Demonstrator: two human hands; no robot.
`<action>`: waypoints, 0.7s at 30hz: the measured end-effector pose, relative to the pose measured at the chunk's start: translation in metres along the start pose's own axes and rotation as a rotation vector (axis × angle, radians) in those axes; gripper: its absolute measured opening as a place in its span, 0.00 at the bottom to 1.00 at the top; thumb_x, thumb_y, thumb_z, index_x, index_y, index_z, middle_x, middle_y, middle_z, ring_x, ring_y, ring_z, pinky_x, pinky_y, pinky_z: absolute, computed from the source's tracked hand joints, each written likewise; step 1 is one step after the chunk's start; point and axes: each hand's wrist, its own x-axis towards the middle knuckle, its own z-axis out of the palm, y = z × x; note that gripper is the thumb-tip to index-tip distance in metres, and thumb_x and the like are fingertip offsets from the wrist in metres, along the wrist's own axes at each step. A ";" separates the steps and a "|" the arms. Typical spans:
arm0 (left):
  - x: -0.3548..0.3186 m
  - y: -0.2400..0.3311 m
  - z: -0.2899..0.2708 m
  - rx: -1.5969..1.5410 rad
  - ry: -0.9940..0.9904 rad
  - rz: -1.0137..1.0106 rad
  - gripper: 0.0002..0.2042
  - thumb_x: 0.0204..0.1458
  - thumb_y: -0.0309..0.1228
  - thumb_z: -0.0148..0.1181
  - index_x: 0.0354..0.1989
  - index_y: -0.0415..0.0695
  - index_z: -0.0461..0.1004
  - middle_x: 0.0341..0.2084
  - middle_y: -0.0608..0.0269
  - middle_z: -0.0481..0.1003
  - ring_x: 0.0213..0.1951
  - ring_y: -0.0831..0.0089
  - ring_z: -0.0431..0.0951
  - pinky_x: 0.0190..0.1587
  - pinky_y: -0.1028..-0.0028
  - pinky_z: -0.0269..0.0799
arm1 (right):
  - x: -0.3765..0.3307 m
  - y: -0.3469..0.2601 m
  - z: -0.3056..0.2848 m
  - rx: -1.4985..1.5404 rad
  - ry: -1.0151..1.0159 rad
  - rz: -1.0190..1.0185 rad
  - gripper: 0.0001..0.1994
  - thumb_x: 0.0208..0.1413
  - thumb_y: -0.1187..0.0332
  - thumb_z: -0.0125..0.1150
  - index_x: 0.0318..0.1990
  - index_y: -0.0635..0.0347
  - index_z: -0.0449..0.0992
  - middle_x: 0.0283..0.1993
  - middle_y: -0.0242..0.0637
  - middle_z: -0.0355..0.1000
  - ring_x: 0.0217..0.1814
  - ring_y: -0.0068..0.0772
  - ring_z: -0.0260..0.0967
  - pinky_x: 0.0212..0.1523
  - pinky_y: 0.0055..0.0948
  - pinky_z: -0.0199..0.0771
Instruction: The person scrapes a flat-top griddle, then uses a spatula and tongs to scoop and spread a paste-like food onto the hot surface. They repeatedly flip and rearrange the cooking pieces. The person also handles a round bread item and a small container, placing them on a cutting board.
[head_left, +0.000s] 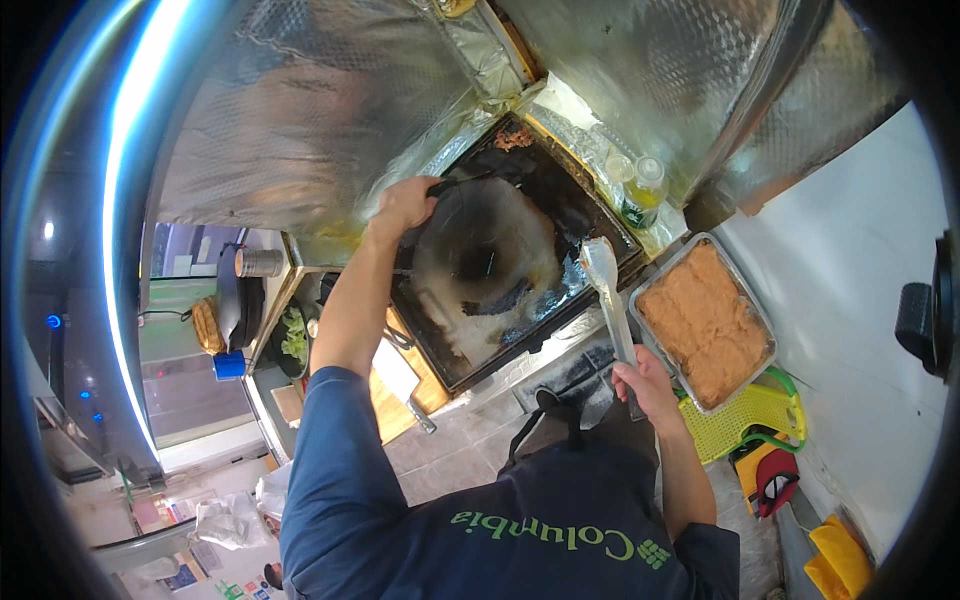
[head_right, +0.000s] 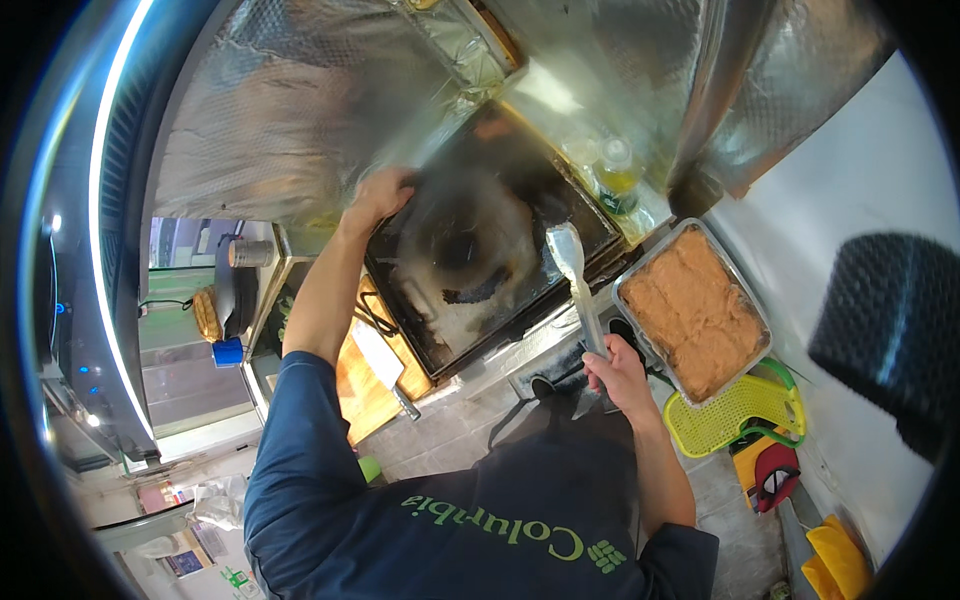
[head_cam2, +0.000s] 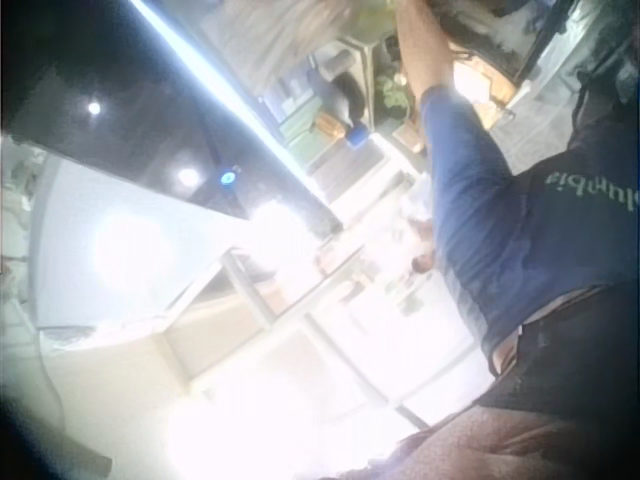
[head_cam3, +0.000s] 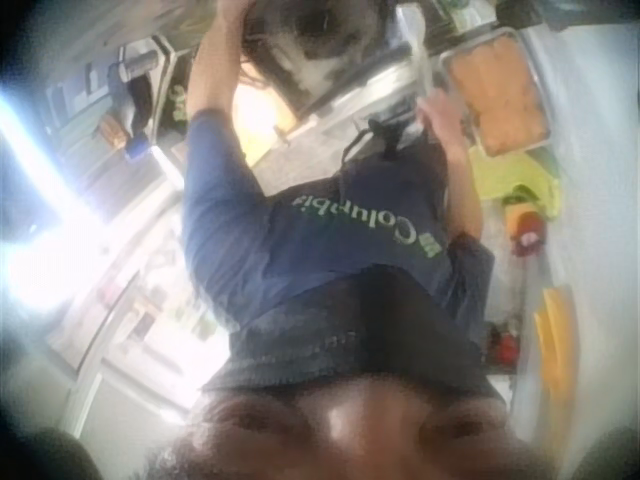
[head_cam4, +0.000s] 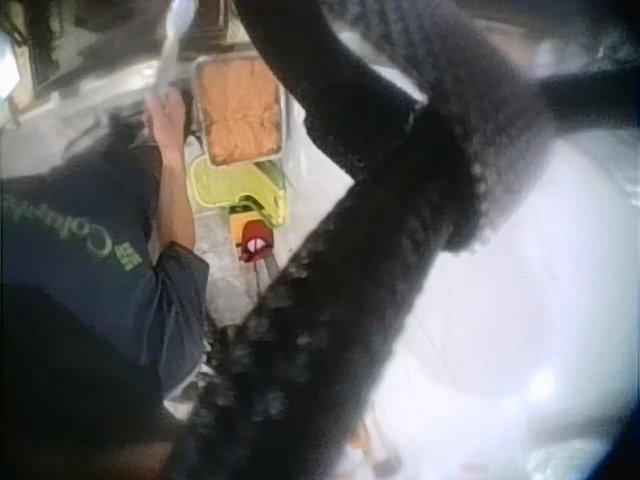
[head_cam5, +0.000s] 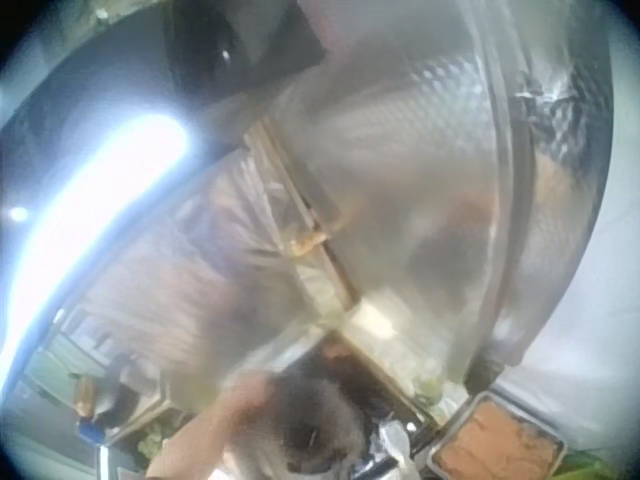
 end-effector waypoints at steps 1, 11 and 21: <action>-0.014 -0.008 0.005 -0.004 -0.056 -0.053 0.24 0.53 0.37 0.58 0.61 0.56 0.70 0.50 0.52 0.76 0.53 0.51 0.75 0.55 0.57 0.70 | -0.003 0.003 -0.001 0.005 0.000 0.007 0.10 0.60 0.67 0.59 0.40 0.62 0.67 0.27 0.32 0.69 0.22 0.18 0.65 0.23 0.21 0.65; -0.112 0.052 0.009 -0.140 0.060 0.015 0.21 0.53 0.35 0.59 0.57 0.50 0.72 0.44 0.46 0.78 0.48 0.51 0.77 0.50 0.57 0.73 | 0.010 0.017 -0.010 0.004 -0.031 0.013 0.09 0.61 0.67 0.56 0.42 0.64 0.67 0.27 0.34 0.69 0.21 0.21 0.65 0.21 0.21 0.64; 0.026 0.095 -0.011 -0.084 0.139 -0.166 0.19 0.53 0.37 0.56 0.54 0.49 0.75 0.43 0.48 0.79 0.49 0.50 0.78 0.52 0.56 0.73 | 0.004 0.011 -0.009 -0.039 0.005 -0.016 0.11 0.61 0.67 0.57 0.44 0.64 0.68 0.27 0.34 0.69 0.22 0.21 0.66 0.22 0.21 0.65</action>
